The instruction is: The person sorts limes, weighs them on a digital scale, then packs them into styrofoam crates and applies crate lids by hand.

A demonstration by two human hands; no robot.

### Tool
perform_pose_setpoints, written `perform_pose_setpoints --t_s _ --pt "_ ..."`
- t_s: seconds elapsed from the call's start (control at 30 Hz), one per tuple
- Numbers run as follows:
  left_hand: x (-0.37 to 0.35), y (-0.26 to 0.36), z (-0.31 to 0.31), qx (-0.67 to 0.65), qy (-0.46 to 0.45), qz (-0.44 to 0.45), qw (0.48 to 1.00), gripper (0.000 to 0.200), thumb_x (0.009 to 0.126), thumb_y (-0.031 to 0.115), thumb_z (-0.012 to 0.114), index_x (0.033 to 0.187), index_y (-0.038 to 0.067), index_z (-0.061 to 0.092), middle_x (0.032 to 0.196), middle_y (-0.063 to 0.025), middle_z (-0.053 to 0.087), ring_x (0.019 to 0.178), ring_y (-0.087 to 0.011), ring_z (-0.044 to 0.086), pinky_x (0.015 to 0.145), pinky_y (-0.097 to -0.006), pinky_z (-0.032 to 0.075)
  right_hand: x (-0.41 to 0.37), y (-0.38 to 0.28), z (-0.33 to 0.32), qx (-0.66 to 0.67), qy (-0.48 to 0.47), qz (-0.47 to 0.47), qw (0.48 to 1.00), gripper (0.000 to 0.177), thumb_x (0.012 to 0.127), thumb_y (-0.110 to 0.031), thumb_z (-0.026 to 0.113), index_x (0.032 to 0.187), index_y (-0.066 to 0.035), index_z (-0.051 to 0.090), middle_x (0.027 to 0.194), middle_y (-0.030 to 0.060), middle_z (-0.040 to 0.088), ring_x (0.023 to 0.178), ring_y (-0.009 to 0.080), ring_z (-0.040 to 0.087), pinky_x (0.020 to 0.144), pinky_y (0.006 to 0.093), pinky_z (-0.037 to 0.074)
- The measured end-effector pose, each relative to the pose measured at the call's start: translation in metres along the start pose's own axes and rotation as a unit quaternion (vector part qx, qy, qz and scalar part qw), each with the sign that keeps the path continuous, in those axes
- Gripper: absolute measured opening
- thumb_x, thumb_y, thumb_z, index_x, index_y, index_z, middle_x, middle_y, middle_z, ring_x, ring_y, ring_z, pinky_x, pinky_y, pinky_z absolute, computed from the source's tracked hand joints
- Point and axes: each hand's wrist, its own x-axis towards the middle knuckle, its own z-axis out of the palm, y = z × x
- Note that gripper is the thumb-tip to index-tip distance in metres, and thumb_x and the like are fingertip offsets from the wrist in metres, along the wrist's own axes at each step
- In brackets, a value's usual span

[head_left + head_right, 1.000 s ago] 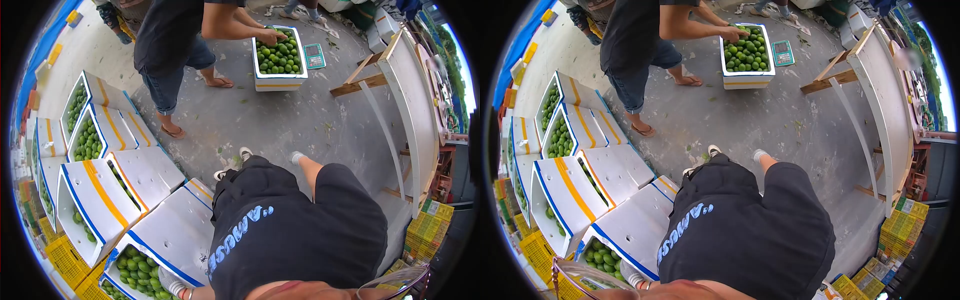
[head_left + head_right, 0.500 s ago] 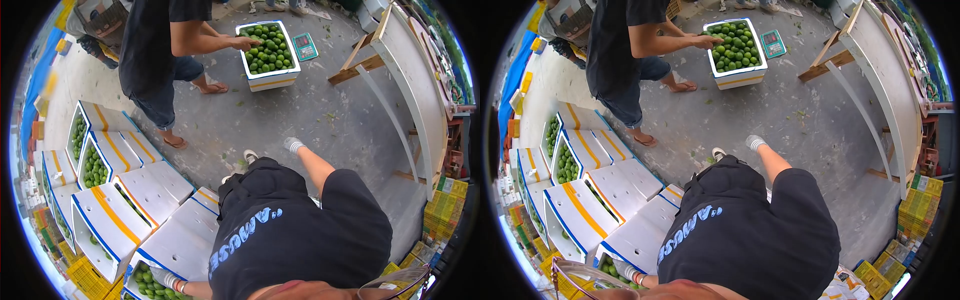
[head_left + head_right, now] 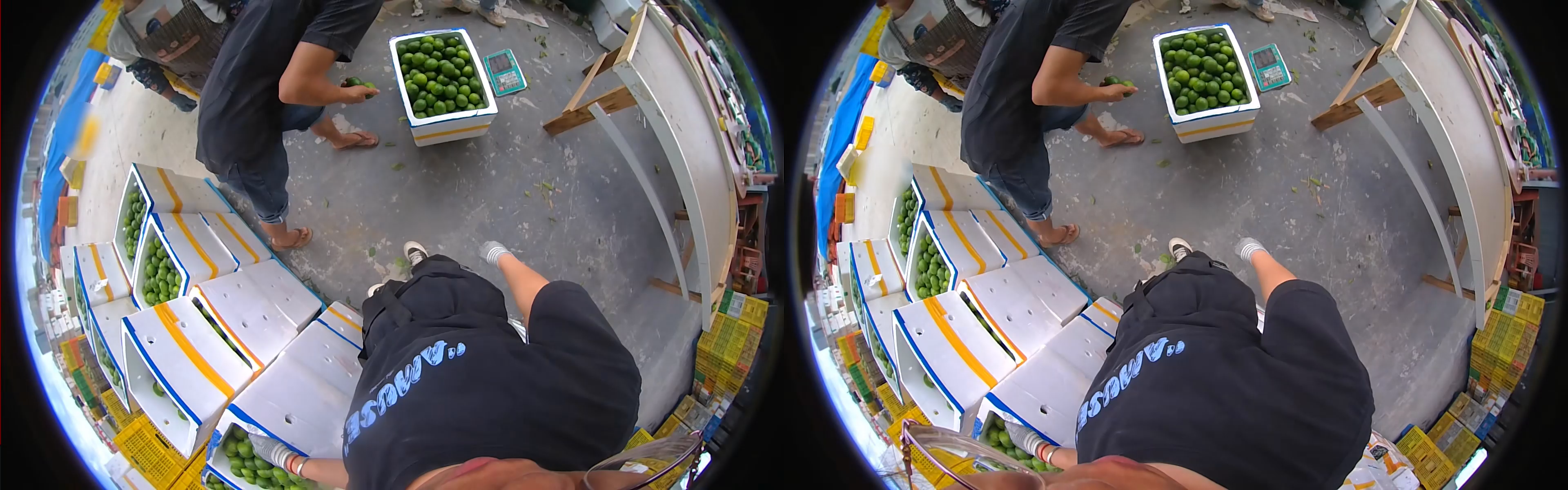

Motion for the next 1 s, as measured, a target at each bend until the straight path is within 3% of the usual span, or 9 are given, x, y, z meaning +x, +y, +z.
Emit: perform_pose_setpoints --t_s 0.13,0.33,0.43,0.53,0.63,0.73,0.93,1.0 --pt "-0.001 0.001 0.000 0.002 0.004 0.003 1.000 0.050 0.084 0.041 0.039 0.091 -0.003 0.060 0.085 -0.0213 0.061 0.076 -0.0331 0.058 0.070 -0.0381 0.045 -0.023 -0.028 -0.057 0.071 0.022 0.032 0.997 0.034 0.081 -0.022 0.038 0.100 -0.005 0.061 0.107 0.0160 0.056 0.099 0.0319 0.054 0.083 0.0388 0.044" --pt "-0.003 -0.001 0.001 0.002 0.009 0.004 1.000 0.051 0.084 0.043 0.038 0.090 -0.002 0.061 0.084 -0.0209 0.062 0.076 -0.0330 0.058 0.070 -0.0384 0.045 -0.017 -0.034 -0.063 0.158 0.060 0.051 0.984 0.035 0.081 -0.023 0.038 0.099 -0.004 0.061 0.107 0.0163 0.056 0.100 0.0322 0.053 0.084 0.0398 0.043" --pt "-0.003 -0.001 0.001 0.005 0.013 0.008 1.000 0.051 0.084 0.043 0.038 0.090 -0.002 0.061 0.084 -0.0208 0.062 0.075 -0.0329 0.059 0.069 -0.0386 0.045 0.008 -0.022 -0.034 -0.024 0.019 -0.046 0.998 0.034 0.080 -0.022 0.038 0.098 -0.004 0.061 0.107 0.0161 0.056 0.100 0.0317 0.053 0.084 0.0398 0.043" --pt "-0.003 -0.001 0.001 0.004 0.015 0.010 1.000 0.052 0.084 0.044 0.037 0.090 -0.001 0.061 0.084 -0.0206 0.062 0.075 -0.0328 0.059 0.069 -0.0387 0.045 0.000 -0.017 -0.021 0.051 0.014 0.004 0.999 0.034 0.080 -0.020 0.038 0.099 -0.004 0.061 0.107 0.0162 0.056 0.099 0.0316 0.054 0.084 0.0394 0.043" --pt "-0.004 0.001 0.002 0.004 0.015 0.013 1.000 0.052 0.084 0.045 0.037 0.089 -0.001 0.061 0.084 -0.0204 0.062 0.075 -0.0327 0.059 0.069 -0.0388 0.046 -0.005 -0.011 -0.008 -0.019 0.034 -0.036 0.999 0.025 0.076 -0.013 0.046 0.090 -0.004 0.065 0.095 0.0159 0.061 0.090 0.0306 0.059 0.075 0.0394 0.049" --pt "-0.005 0.001 0.002 0.002 0.016 0.017 1.000 0.053 0.084 0.045 0.037 0.089 -0.001 0.061 0.083 -0.0202 0.062 0.075 -0.0327 0.059 0.068 -0.0390 0.046 -0.002 0.000 0.007 -0.100 0.027 -0.088 0.991 0.024 0.077 -0.013 0.047 0.090 -0.005 0.065 0.095 0.0153 0.062 0.088 0.0298 0.060 0.073 0.0387 0.050" --pt "-0.006 0.005 0.003 -0.002 0.020 0.028 0.999 0.054 0.084 0.047 0.036 0.089 0.000 0.062 0.083 -0.0199 0.062 0.075 -0.0325 0.059 0.068 -0.0393 0.046 0.016 0.008 0.028 -0.109 0.021 -0.063 0.992 0.024 0.076 -0.011 0.046 0.091 -0.005 0.065 0.096 0.0149 0.061 0.089 0.0299 0.060 0.075 0.0381 0.049" --pt "-0.007 0.007 0.002 -0.005 0.024 0.035 0.999 0.054 0.084 0.047 0.036 0.089 0.000 0.062 0.083 -0.0197 0.062 0.075 -0.0324 0.059 0.067 -0.0394 0.046 0.003 -0.003 0.005 0.011 0.009 0.009 1.000 0.030 0.078 -0.017 0.042 0.096 -0.005 0.062 0.103 0.0154 0.058 0.096 0.0313 0.055 0.081 0.0389 0.045"
